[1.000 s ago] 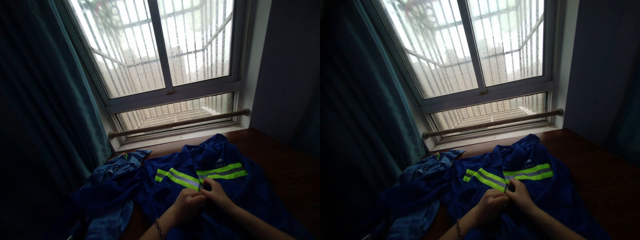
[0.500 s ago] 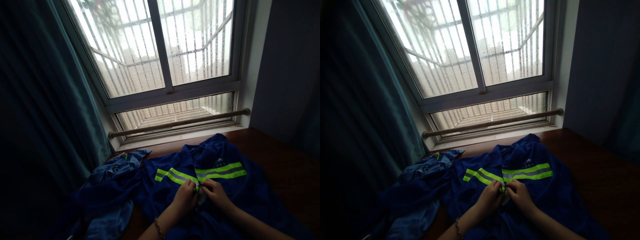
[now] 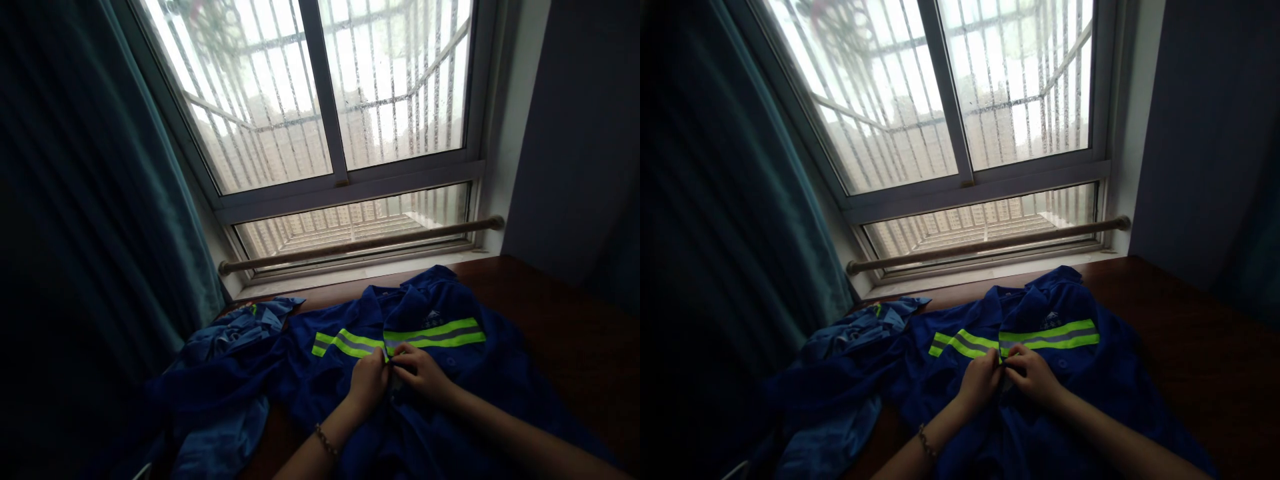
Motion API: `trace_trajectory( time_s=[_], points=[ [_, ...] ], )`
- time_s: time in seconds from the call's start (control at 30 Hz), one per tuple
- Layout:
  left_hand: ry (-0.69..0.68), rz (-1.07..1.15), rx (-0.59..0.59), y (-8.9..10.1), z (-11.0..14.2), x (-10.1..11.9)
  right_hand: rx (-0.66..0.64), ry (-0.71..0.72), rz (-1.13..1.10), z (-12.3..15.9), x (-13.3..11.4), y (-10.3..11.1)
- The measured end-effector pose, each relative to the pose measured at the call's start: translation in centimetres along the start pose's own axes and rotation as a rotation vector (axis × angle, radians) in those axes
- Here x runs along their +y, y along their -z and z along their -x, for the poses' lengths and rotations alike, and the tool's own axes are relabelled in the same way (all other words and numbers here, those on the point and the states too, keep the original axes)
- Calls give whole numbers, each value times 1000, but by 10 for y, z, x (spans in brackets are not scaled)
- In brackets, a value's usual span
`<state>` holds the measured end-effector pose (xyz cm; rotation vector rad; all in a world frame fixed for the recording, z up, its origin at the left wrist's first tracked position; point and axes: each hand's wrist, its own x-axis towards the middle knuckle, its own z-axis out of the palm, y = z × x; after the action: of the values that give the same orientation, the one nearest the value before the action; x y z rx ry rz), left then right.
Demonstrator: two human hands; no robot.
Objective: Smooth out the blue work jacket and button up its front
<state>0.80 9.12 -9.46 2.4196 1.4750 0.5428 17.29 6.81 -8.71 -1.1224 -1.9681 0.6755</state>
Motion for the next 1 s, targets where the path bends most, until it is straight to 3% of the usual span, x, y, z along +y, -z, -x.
trace_trajectory(
  time_s=[0.1, 0.17, 0.37, 0.6, 0.7, 0.83, 1.0],
  points=[
    [31, 81, 79, -3, -17, -8, -64, 89, 4, -21, 22, 6],
    [40, 241, 64, -2, -28, -16, -86, 101, 5, -33, 31, 8],
    [123, 911, -133, 1, -37, -33, 33, -134, -89, -43, 29, -3],
    [169, 1169, 58, 19, -31, -14, 106, -334, -582, -31, 13, -7],
    [139, 1217, 41, 19, -33, -8, 126, -346, -692, -32, 11, -6],
    [131, 1188, -21, 5, -35, -14, 140, -274, -463, -31, 11, -9],
    [142, 1139, -22, -3, -35, -19, 321, -66, -94, -25, 3, -10]
  ],
)
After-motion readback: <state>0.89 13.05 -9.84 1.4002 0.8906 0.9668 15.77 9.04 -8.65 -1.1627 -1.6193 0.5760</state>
